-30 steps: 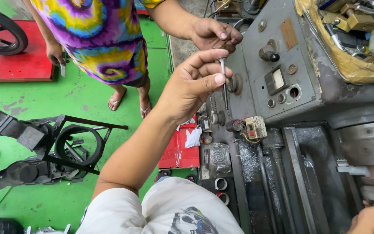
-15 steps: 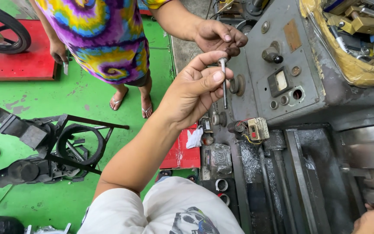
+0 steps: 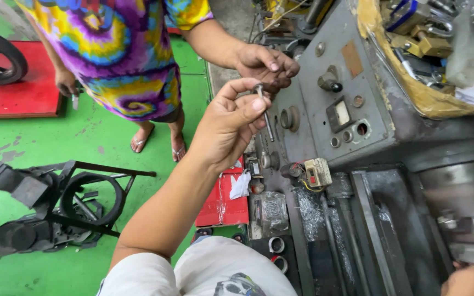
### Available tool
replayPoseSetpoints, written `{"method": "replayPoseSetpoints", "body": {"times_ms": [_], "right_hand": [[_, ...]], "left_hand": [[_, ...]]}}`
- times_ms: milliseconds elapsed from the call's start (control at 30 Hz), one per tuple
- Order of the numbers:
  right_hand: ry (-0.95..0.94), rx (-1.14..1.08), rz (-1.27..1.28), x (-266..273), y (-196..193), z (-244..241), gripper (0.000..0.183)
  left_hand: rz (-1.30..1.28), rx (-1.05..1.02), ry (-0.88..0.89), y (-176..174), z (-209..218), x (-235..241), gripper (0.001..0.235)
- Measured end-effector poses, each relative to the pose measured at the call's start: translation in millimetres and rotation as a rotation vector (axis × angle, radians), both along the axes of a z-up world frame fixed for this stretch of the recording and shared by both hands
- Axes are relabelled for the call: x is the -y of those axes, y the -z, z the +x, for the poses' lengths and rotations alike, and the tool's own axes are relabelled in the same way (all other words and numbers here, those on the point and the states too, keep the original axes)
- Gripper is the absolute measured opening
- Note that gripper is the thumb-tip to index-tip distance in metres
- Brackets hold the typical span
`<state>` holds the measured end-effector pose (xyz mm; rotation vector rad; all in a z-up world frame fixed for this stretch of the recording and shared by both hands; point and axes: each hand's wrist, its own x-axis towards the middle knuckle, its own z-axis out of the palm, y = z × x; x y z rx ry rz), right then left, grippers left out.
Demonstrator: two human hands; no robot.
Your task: Machining a metal component on a lathe, measuring it for precision, and cleaning the equipment.
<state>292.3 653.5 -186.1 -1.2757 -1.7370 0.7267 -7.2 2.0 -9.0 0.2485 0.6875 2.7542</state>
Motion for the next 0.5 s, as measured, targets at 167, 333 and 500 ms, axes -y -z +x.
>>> {"method": "replayPoseSetpoints", "body": {"times_ms": [167,333,500], "right_hand": [[-0.008,0.037,-0.043,69.6,8.0,4.3,0.031],[-0.106,0.024,-0.186,50.1,33.8,19.4,0.023],[0.103,0.145,0.018,81.1,20.2,2.5,0.024]], "left_hand": [[-0.184,-0.093,-0.188,19.3,-28.7,-1.5,0.043],[-0.514,-0.303,-0.455,25.3,-62.6,15.0,0.034],[-0.804,-0.326,-0.611,29.1,-85.8,24.3,0.031]]}}
